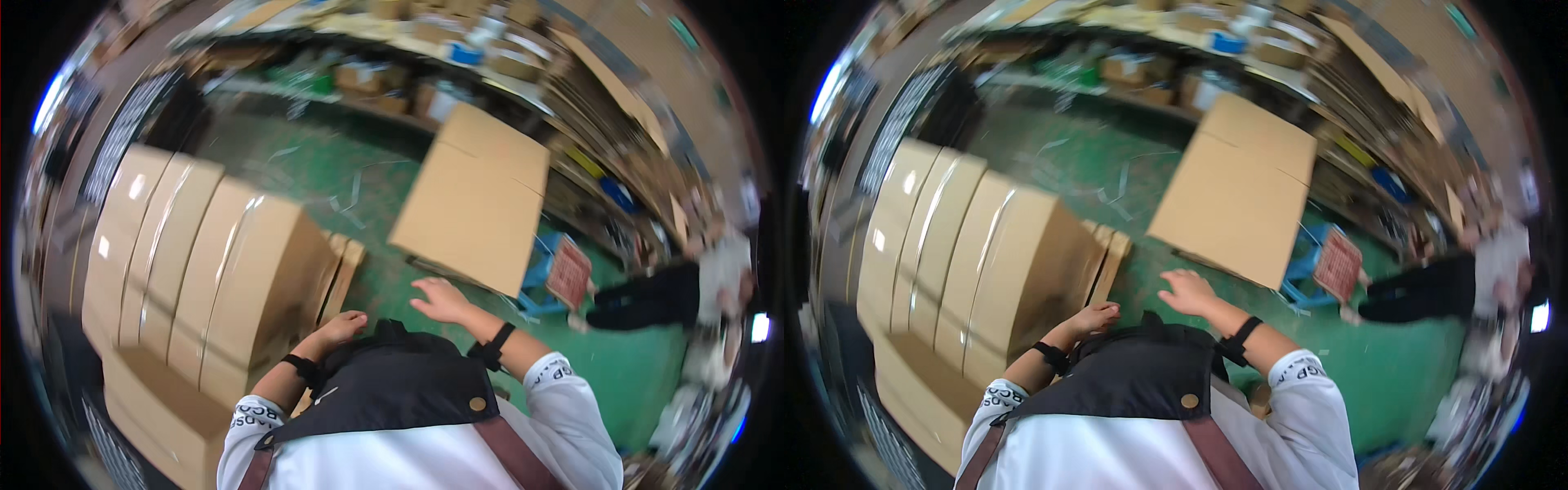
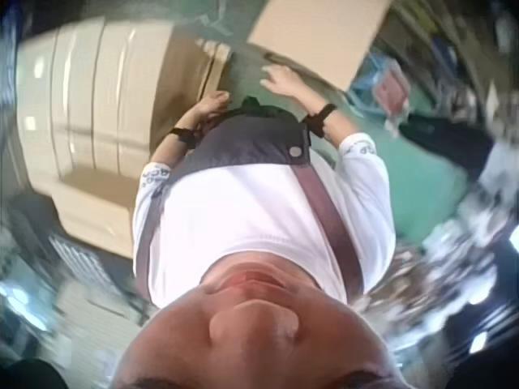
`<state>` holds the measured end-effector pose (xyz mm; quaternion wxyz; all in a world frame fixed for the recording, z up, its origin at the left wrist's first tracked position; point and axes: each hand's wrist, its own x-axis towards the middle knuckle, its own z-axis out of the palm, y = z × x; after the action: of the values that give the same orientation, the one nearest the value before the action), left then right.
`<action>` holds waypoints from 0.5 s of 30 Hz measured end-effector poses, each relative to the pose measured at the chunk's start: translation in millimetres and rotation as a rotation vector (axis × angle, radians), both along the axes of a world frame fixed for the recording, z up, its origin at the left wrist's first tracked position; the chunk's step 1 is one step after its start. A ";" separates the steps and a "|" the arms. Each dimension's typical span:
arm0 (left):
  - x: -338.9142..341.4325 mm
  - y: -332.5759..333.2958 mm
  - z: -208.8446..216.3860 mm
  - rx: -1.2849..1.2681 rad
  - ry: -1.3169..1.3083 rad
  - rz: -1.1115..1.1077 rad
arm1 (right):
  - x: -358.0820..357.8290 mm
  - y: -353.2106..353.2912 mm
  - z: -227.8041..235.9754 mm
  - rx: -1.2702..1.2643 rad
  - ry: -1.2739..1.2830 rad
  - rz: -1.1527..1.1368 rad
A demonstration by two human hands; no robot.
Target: Packing industrial items and sachets into cardboard boxes and sealing them with tape.
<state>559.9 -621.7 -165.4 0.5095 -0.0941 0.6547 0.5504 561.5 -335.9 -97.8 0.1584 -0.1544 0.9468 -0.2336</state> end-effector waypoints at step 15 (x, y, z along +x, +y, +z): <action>-337.3 321.2 -135.1 -0.647 0.921 -0.434 | 54.1 89.6 -188.4 -1.675 -0.560 -1.850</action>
<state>222.6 -300.5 -300.5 0.2197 0.1393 0.9465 0.1909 615.6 -246.3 -286.2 -0.0146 0.5611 0.1998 -0.8031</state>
